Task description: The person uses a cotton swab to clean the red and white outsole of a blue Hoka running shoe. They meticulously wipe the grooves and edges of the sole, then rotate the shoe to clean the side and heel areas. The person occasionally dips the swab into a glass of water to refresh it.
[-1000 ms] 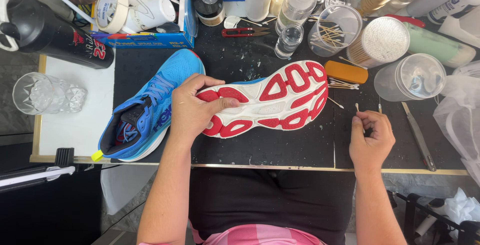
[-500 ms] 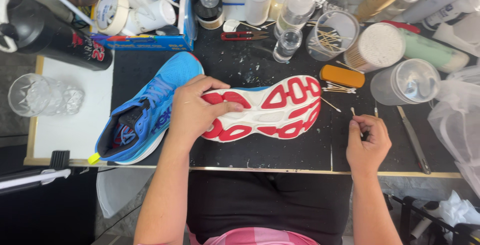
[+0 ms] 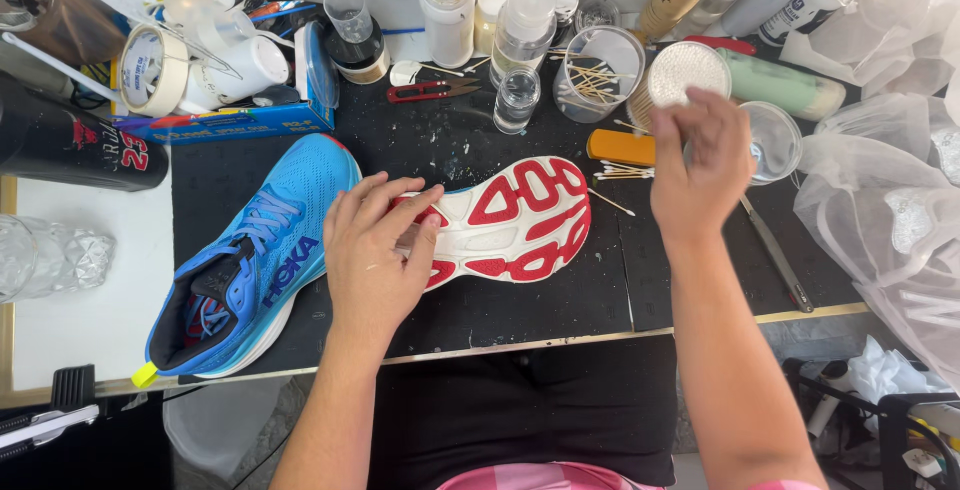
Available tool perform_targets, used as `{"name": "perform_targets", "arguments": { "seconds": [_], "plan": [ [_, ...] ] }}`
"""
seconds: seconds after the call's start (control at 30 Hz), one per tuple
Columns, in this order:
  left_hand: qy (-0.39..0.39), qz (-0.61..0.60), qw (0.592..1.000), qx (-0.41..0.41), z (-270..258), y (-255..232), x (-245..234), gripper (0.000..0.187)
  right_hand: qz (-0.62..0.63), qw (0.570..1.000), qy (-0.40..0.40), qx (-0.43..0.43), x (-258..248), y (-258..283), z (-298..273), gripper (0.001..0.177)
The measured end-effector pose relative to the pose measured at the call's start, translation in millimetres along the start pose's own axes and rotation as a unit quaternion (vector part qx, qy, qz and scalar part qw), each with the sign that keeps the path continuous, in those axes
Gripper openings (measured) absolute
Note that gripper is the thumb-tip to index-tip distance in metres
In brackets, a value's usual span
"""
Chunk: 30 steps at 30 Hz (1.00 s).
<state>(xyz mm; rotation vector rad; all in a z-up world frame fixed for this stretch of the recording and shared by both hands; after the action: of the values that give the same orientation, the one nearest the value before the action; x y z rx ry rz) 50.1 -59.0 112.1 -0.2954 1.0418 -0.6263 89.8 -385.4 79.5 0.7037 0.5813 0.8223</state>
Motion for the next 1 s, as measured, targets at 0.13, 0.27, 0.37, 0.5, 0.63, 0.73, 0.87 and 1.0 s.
{"name": "perform_targets", "arguments": {
  "seconds": [0.13, 0.27, 0.37, 0.5, 0.63, 0.73, 0.87, 1.0],
  "plan": [
    [-0.002, -0.039, 0.999, -0.023, -1, 8, 1, 0.021, -0.018, 0.999, 0.041, -0.007, 28, 22, 42, 0.033],
    [-0.013, -0.033, 0.999, -0.02, -2, 7, 1, 0.019, -0.242, 0.966, 0.09, 0.012, 16, 44, 27, 0.025],
    [-0.022, -0.034, 0.999, -0.022, 2, 7, 3, 0.018, -0.324, 0.922, 0.208, -0.034, 10, 40, -13, 0.012],
    [-0.03, -0.032, 0.999, -0.025, 2, 7, 2, 0.017, -0.35, 0.907, 0.234, 0.003, 5, 16, -56, 0.024],
    [-0.021, -0.045, 0.998, -0.038, 3, 7, 1, 0.017, -0.367, 0.904, 0.22, 0.001, 2, 8, -77, 0.011],
    [-0.026, -0.057, 0.997, -0.037, 3, 8, 0, 0.017, -0.366, 0.903, 0.223, -0.035, 3, 10, -81, 0.009],
    [-0.027, -0.061, 0.997, -0.041, 3, 9, -2, 0.016, -0.343, 0.924, 0.168, -0.017, -6, 22, -56, 0.02],
    [-0.025, -0.067, 0.996, -0.056, 6, 12, -1, 0.016, -0.192, 0.975, 0.106, 0.025, 4, 45, -19, 0.042]
  ]
}}
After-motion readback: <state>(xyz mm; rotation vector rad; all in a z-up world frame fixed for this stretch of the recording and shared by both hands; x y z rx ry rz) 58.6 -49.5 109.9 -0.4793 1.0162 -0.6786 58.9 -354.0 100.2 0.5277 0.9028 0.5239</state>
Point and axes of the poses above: each hand's wrist, its own z-axis towards the middle knuckle, its own x-axis out of the palm, y = z × x, the point moved 4 cm from there along z, towards the middle knuckle, and after that the axes turned 7 degrees about -y, right-handed, at the moved point
